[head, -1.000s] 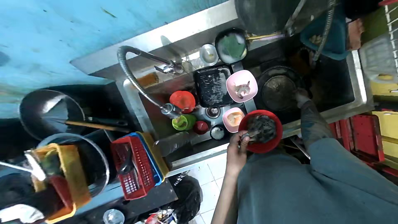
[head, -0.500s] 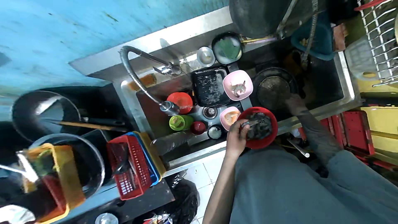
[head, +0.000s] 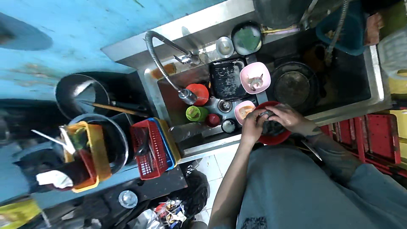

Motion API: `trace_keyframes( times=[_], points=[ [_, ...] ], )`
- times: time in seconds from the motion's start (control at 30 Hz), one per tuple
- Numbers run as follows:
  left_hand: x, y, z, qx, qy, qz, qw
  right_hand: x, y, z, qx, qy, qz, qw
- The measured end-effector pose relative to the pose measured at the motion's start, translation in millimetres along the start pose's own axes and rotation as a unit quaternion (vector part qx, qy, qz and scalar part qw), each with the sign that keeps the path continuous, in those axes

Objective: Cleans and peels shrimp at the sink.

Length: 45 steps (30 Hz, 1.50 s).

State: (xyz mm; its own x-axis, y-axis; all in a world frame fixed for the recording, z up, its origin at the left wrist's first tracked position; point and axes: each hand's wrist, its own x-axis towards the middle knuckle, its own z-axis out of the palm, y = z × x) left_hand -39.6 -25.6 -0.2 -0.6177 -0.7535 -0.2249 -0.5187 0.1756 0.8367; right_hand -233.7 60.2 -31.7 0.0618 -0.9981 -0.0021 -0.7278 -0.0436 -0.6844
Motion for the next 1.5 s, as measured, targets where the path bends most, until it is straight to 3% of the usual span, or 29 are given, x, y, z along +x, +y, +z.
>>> trace_keyframes(
  times=[0.17, 0.53, 0.73, 1.07, 1.37, 1.5],
  points=[
    [-4, -4, 3, 0.014, 0.011, -0.001, 1.0, 2, -1, 6, 0.001, -0.011, 0.014, 1.0],
    [-14, -13, 24, -0.084, 0.025, -0.024, 0.996, 2, -16, 1, 0.182, -0.01, 0.151, 0.972],
    [-20, -13, 22, -0.11, -0.012, -0.071, 0.991, 10, -12, -2, 0.18, -0.059, 0.132, 0.973],
    [-15, -15, 6, 0.031, -0.069, -0.033, 0.997, 15, -1, -13, 0.109, -0.175, 0.071, 0.976],
    [-11, -18, 10, 0.062, -0.062, -0.03, 0.996, 20, -6, 0, 0.114, -0.146, 0.13, 0.974],
    [-12, -17, 9, 0.073, -0.064, -0.012, 0.995, 19, -9, 3, 0.098, -0.126, 0.112, 0.981]
  ],
)
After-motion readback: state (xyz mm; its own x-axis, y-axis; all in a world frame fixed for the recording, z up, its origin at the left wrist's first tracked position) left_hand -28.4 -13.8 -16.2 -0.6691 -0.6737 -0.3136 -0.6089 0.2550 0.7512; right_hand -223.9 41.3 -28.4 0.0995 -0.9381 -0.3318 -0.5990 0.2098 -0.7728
